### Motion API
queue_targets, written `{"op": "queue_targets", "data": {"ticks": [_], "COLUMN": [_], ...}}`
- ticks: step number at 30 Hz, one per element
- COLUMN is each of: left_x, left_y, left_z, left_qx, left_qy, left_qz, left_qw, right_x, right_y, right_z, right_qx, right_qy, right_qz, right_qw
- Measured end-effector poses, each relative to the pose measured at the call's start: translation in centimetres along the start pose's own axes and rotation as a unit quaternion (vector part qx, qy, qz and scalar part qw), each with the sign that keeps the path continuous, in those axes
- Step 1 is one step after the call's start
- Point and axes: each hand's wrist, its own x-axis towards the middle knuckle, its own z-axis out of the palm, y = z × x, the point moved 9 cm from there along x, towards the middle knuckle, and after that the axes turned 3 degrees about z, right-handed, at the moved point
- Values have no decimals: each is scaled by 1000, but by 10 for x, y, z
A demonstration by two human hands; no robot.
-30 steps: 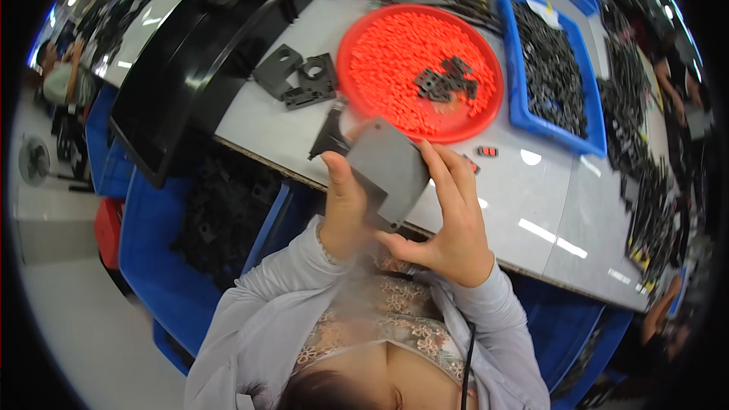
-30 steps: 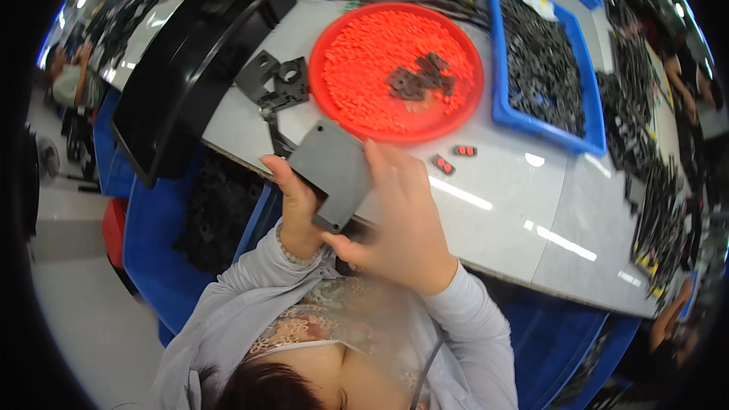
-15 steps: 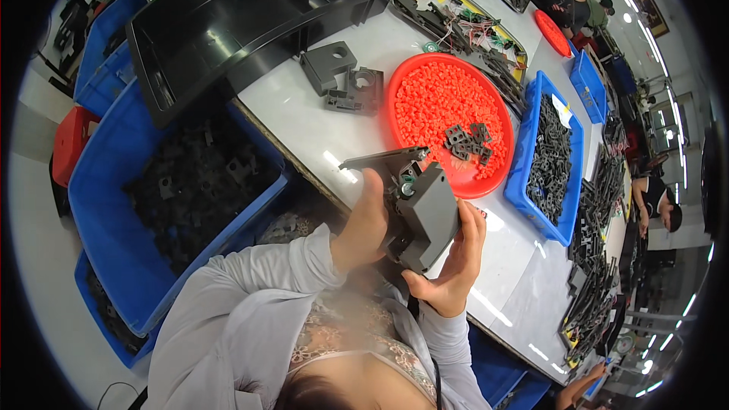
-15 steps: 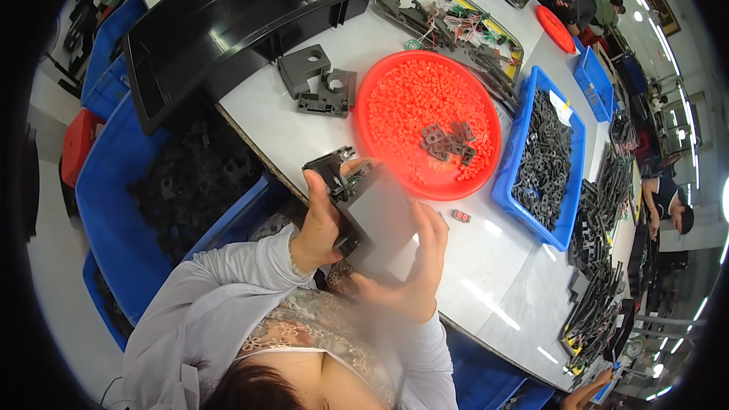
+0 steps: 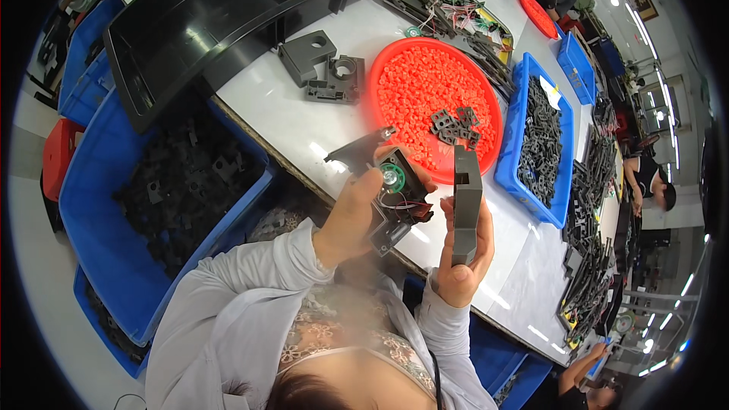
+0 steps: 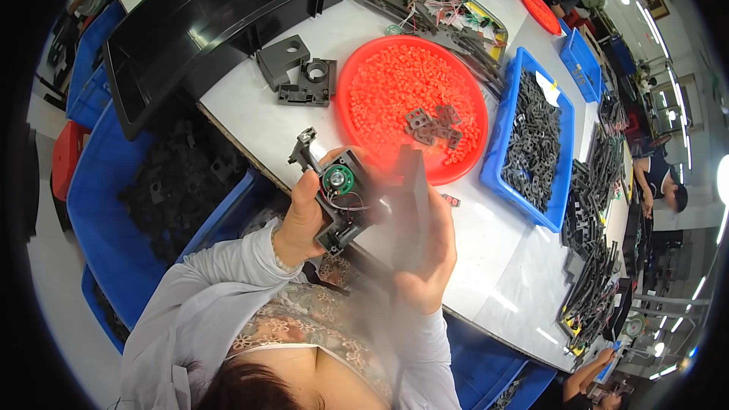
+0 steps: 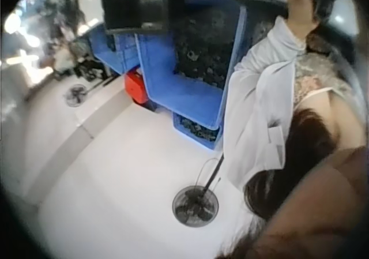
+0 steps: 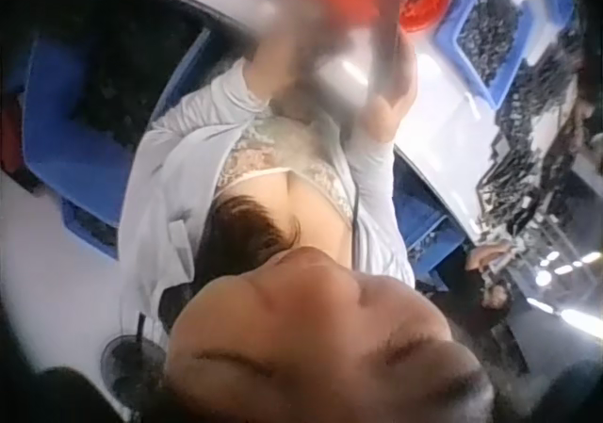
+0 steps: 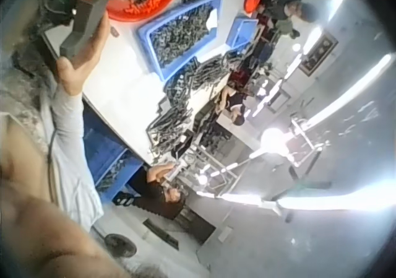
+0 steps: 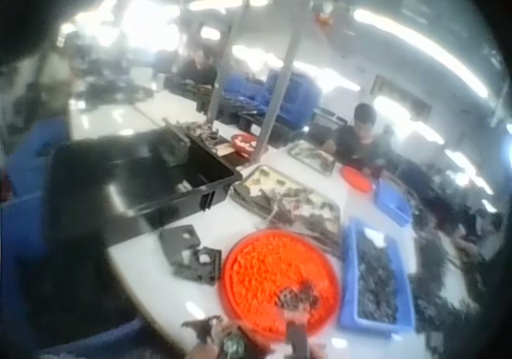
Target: Assembling internal components, wiring, and a cooling fan into a plastic electronic housing.
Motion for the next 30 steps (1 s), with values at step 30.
{"op": "queue_targets", "data": {"ticks": [30], "left_x": [-14], "left_y": [-25], "left_z": [3], "left_qx": [96], "left_qy": [0], "left_qz": [-45], "left_qw": [994], "right_x": [33], "right_y": [-28], "right_z": [41], "right_qx": [-485], "right_qy": [-121], "right_qz": [-80], "right_qw": [862]}}
